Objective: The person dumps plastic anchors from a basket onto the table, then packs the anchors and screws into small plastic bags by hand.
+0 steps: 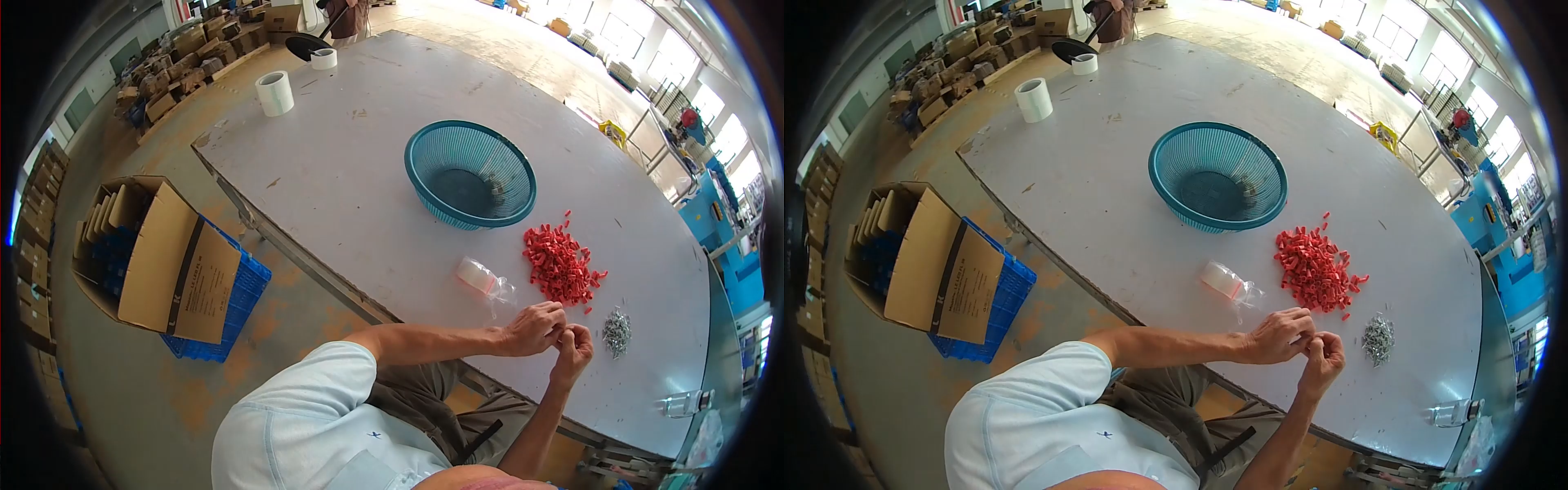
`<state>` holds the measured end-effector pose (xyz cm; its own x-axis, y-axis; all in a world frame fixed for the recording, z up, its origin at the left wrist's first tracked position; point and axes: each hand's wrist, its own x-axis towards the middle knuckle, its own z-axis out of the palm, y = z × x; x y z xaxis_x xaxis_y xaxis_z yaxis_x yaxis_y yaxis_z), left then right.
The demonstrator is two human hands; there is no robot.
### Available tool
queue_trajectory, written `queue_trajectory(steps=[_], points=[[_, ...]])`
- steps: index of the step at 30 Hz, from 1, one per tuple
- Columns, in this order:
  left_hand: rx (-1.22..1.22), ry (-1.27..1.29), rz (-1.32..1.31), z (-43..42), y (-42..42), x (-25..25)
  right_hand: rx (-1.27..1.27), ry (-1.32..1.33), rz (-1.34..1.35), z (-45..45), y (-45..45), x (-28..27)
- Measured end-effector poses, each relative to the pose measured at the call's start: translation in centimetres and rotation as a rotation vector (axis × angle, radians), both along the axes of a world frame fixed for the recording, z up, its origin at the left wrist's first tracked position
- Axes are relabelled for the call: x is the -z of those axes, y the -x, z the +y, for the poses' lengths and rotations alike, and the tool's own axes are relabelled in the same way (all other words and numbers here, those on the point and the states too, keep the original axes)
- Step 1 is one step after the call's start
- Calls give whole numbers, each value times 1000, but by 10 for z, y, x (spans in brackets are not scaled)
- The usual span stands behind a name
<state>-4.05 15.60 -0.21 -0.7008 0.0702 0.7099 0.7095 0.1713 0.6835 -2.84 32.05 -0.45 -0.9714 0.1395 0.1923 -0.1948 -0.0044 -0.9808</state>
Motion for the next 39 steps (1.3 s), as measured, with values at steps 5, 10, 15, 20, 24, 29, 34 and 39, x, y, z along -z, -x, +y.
queue_trajectory(steps=[5, 10, 15, 20, 24, 29, 34, 39], points=[[14, -108, -15, -4, 0, -10, 206, -532, 182, -10, -6, -20], [-71, -160, -63, 3, 8, 6, 315, -587, 155, -28, -17, -25], [72, -7, -242, 1, 9, 9, 317, -514, 163, -38, -28, -33], [407, -178, -585, 4, 8, 5, 327, -420, 78, -29, -40, -37], [504, -199, -698, -1, 7, 17, 339, -333, 86, -29, -47, -30], [367, -238, -664, 7, 0, 14, 444, -447, 156, -37, -48, -9], [227, -85, -407, 4, -4, 11, 388, -411, 86, -35, -49, -5], [211, 41, -451, -3, 5, 15, 323, -539, 86, 10, -49, -2]])
